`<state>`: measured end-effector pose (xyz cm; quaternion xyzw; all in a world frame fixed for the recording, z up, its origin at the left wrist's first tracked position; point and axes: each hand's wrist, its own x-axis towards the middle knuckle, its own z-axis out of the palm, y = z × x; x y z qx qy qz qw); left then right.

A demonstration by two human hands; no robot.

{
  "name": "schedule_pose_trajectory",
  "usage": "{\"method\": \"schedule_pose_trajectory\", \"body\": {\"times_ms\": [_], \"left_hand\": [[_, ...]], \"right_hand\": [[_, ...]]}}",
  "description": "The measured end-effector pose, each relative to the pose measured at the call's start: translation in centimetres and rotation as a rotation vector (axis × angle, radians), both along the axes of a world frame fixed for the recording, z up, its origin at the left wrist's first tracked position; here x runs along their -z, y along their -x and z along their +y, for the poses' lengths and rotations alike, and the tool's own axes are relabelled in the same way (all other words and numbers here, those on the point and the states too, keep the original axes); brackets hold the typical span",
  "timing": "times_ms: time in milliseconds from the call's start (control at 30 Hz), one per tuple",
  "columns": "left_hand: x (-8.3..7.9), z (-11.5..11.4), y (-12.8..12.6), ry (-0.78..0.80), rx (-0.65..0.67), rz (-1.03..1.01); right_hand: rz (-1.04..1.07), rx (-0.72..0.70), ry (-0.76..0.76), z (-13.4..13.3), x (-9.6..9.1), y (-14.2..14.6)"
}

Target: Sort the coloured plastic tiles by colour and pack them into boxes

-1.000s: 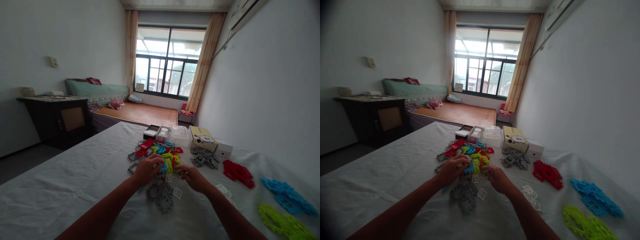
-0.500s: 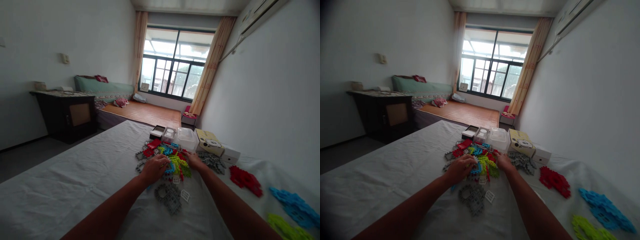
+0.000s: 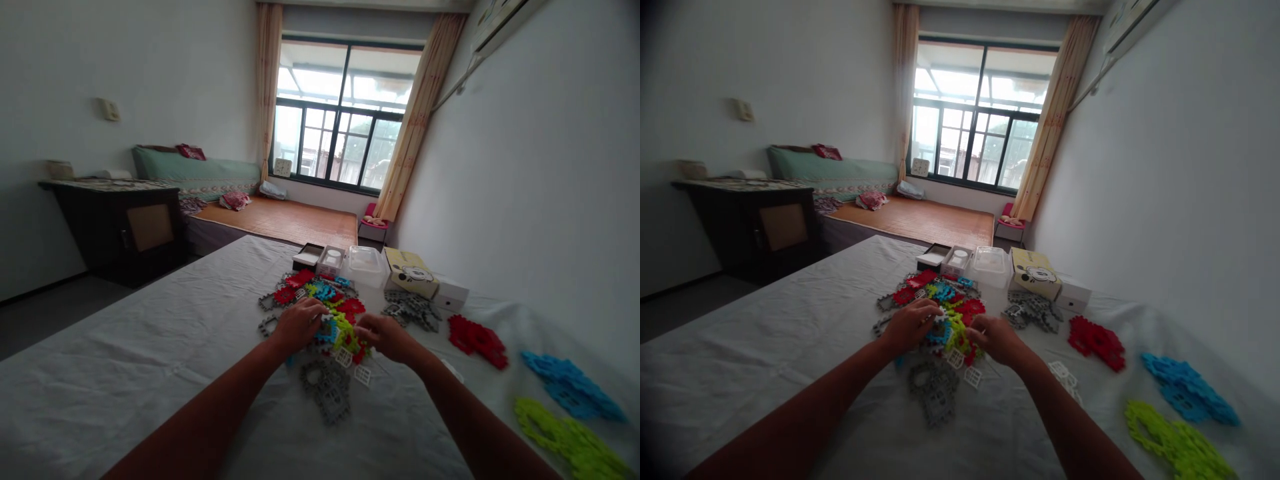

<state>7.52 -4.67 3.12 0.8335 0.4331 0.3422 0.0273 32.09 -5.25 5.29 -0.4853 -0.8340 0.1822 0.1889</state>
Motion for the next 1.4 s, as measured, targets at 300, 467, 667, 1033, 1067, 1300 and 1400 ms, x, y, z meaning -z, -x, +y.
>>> {"method": "schedule_pose_trajectory", "body": {"times_ms": [300,467,667,1033,1067,1300,1400], "left_hand": [[0.1,0.3,0.0,-0.025,0.025,0.038],[0.3,0.6,0.2,-0.046,0.039,0.037],[0.5,0.7,0.2,-0.068,0.051,0.053],[-0.1,-0.1,-0.4,-0.073,0.072,0.093],[0.0,-0.2,-0.5,-0.077,0.077,0.101],[0.1,-0.3,-0.5,-0.11,0.093,0.144],[0.2,-0.2,-0.5,-0.128,0.094,0.154]], "right_hand": [[0.128,-0.034,-0.159,-2.1,1.2,0.3],[0.172,0.208,-0.246,1.1,0.1,-4.7],[0.093,0.87,-0.362,3.1,1.3,-17.8],[0.063,0.575,-0.328,3.0,2.2,-14.7],[0.103,0.394,-0.231,2.8,1.9,-12.1],[0.094,0.106,-0.185,-0.7,2.8,0.2],[0.001,0.176,-0.242,-1.2,3.0,0.8]]}}
